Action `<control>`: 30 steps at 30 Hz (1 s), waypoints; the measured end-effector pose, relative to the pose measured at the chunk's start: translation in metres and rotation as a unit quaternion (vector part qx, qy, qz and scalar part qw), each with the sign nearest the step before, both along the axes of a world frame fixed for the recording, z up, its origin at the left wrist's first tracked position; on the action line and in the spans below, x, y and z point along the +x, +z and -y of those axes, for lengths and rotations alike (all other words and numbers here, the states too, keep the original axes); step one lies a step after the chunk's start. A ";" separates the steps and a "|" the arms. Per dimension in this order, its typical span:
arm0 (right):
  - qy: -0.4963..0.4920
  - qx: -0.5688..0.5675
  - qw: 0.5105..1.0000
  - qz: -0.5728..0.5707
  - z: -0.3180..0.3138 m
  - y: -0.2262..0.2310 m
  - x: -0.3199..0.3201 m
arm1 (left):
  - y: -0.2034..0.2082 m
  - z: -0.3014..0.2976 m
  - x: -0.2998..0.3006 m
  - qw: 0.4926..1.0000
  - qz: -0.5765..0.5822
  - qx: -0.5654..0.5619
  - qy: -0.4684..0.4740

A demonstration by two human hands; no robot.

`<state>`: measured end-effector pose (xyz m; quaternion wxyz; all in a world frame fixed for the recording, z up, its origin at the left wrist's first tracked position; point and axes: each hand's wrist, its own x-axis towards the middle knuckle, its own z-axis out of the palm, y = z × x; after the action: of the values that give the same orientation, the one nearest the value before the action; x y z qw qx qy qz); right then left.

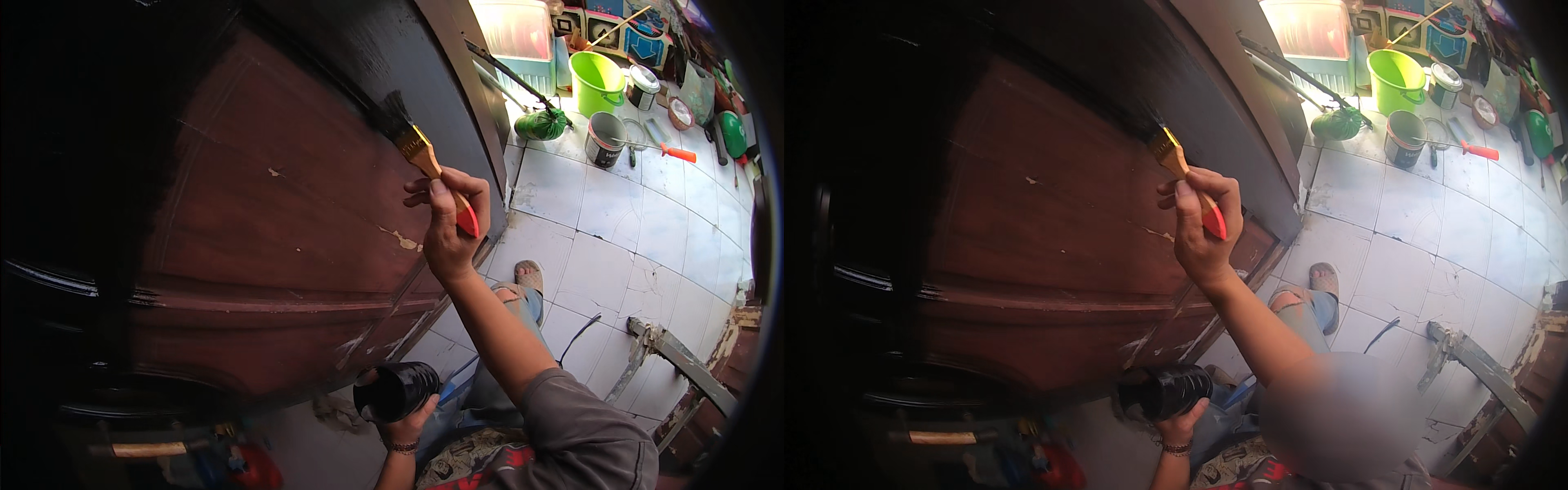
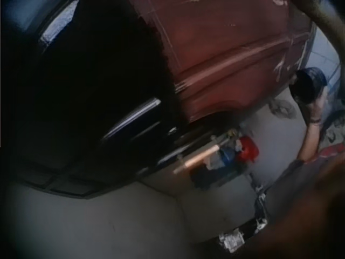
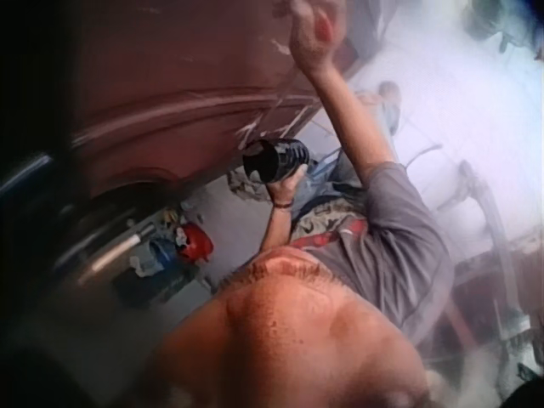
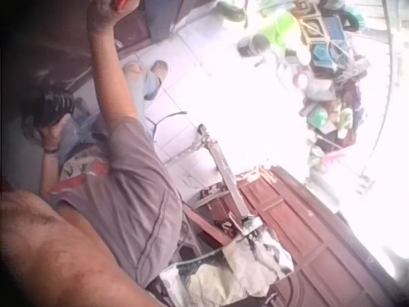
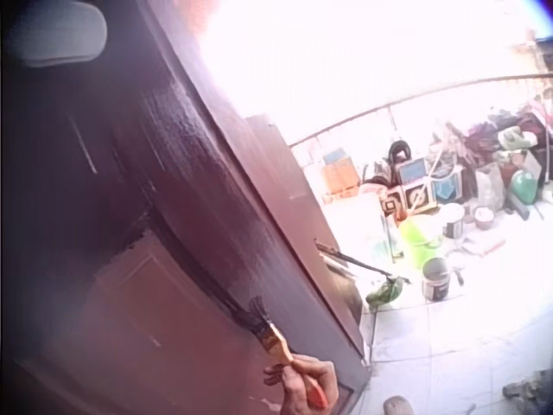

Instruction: The person paints a reddish-brown wooden door with black paint using a brush. They repeatedly dip the brush into a paint can and apply paint to the door surface and edges.

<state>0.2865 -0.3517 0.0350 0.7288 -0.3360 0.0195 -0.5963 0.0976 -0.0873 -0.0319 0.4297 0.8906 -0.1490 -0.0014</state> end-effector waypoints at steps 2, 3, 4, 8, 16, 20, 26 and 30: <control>0.034 0.056 0.995 -0.082 -0.003 -0.041 -0.024 | 0.005 0.004 -0.003 0.998 -0.003 -0.054 0.016; 0.021 0.082 0.987 -0.139 -0.007 -0.055 -0.035 | 0.006 0.006 -0.003 0.996 -0.011 -0.085 0.019; -0.010 0.082 0.979 -0.186 -0.010 -0.066 -0.046 | 0.007 0.009 -0.004 0.993 -0.023 -0.117 0.023; -0.004 0.043 0.945 -0.325 -0.007 -0.051 -0.056 | 0.003 0.005 -0.011 0.974 -0.119 -0.191 0.027; 0.012 -0.020 0.985 -0.169 0.026 0.085 -0.013 | -0.018 -0.021 -0.035 0.983 -0.016 -0.181 0.005; 0.024 -0.034 0.999 0.013 0.020 0.100 -0.030 | -0.024 -0.038 -0.040 0.983 -0.006 -0.181 0.016; 0.057 -0.025 0.997 -0.036 0.031 -0.020 -0.007 | -0.023 -0.045 -0.041 0.970 -0.040 -0.237 0.029; 0.036 -0.006 0.999 -0.027 0.012 -0.020 -0.029 | -0.020 -0.046 -0.041 0.967 -0.017 -0.251 0.050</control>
<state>0.2578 -0.3639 0.0153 0.7465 -0.3572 0.0233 -0.5609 0.0563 -0.0409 -0.0521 0.6411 0.7607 -0.0925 0.0421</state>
